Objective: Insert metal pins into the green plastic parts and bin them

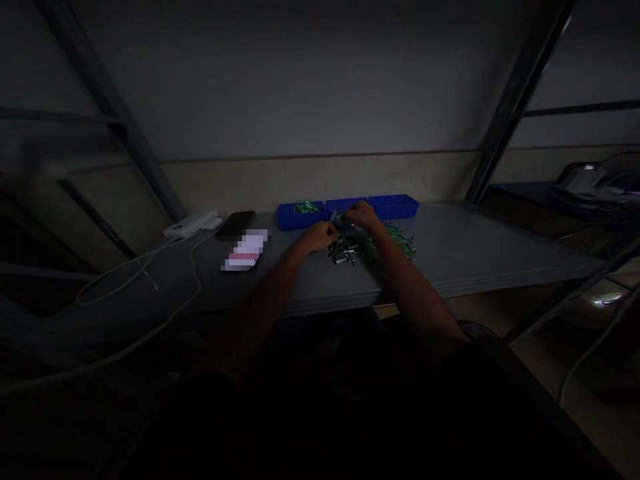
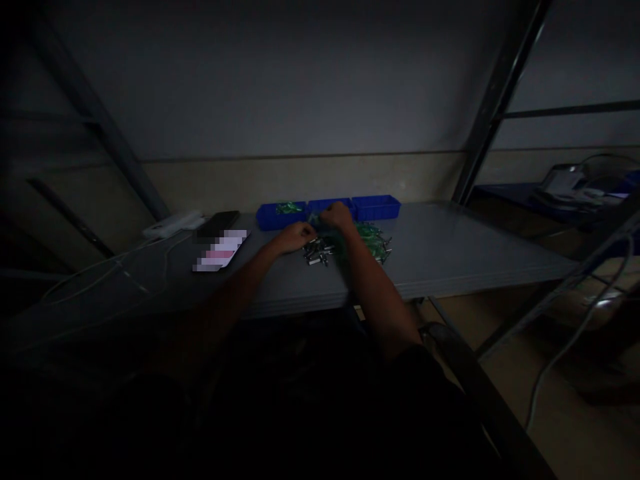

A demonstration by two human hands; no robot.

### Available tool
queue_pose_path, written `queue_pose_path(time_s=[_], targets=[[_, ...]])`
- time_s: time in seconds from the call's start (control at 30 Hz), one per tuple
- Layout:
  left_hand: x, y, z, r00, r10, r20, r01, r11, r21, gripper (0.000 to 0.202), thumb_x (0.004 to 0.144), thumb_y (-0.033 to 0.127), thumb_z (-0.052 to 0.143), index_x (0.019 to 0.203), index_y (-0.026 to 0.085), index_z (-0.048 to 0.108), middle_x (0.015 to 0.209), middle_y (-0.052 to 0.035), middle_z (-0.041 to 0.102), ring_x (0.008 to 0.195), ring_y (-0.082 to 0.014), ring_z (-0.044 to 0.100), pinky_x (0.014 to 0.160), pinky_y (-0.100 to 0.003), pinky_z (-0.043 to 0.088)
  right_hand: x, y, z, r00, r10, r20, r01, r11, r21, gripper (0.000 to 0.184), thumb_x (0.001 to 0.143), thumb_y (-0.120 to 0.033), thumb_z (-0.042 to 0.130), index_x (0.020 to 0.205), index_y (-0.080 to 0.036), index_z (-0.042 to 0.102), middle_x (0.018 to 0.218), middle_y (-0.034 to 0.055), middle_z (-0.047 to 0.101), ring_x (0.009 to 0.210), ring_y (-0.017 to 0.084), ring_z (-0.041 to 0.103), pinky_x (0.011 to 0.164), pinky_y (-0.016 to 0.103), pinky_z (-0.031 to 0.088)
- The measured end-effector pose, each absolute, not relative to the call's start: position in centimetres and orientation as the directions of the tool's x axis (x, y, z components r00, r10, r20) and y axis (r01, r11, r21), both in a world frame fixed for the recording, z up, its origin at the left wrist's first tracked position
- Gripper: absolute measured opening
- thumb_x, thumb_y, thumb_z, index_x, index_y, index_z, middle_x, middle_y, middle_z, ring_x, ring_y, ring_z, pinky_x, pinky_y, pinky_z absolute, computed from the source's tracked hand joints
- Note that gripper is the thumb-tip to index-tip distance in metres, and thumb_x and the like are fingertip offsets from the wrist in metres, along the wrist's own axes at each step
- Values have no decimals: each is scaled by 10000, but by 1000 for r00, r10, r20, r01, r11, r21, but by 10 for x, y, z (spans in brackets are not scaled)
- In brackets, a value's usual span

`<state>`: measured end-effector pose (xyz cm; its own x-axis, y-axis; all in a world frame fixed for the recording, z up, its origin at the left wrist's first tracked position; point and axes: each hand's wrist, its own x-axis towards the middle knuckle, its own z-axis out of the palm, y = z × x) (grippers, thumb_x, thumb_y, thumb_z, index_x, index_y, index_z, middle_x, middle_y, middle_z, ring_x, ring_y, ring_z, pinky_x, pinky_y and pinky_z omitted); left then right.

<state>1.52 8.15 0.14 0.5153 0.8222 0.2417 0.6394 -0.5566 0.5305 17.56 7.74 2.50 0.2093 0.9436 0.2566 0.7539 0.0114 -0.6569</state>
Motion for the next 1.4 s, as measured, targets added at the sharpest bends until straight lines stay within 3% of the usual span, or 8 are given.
queue_pose_path(time_s=[0.13,0.23,0.33,0.43,0.63,1.0,1.4], targets=[[12,87,8,290,903,316,537,-427,728,253,867,364,481,810,159,617,830,-58,681,793,-187,626,695,-275,464,160,76,23,216,923,318,550,154,-821,160,683,-281,584,708,-128,623,608,-11,548,627,109,509,563,195,383],[8,88,14,180,929,324,384,-369,846,225,862,353,492,825,164,609,807,-40,666,759,-168,622,654,-261,454,152,75,22,195,942,274,342,197,-919,131,662,-272,603,644,-153,550,534,-42,478,541,87,450,538,201,375],[6,86,20,133,944,301,305,-328,894,119,821,250,537,782,157,599,737,-22,644,683,-142,601,625,-248,439,147,72,24,170,960,222,123,203,-971,104,633,-222,605,647,-164,520,527,-52,486,501,76,447,520,199,381],[5,85,22,145,942,303,269,-332,904,92,797,201,550,728,156,590,694,-10,624,617,-123,569,601,-243,424,146,70,25,145,969,199,14,199,-980,61,624,-181,577,658,-164,529,531,-47,512,487,76,464,505,196,378],[-2,92,22,143,928,343,288,-371,883,126,787,238,559,723,154,627,660,-8,623,626,-127,556,597,-236,421,145,69,23,168,964,207,81,196,-977,94,678,-167,548,586,-152,546,490,-39,491,484,79,449,491,198,339],[-10,110,12,33,883,468,400,-441,804,207,763,286,582,874,156,699,907,-83,722,874,-209,652,770,-293,482,139,73,19,143,961,237,124,220,-968,224,714,-179,597,525,-168,478,391,-81,365,384,49,293,399,200,227],[-5,102,14,122,866,485,401,-490,774,152,772,252,574,844,156,666,948,-72,711,916,-191,632,840,-287,467,139,74,20,150,971,188,41,184,-982,162,756,-160,531,596,-167,503,481,-20,543,411,84,473,419,192,339]])
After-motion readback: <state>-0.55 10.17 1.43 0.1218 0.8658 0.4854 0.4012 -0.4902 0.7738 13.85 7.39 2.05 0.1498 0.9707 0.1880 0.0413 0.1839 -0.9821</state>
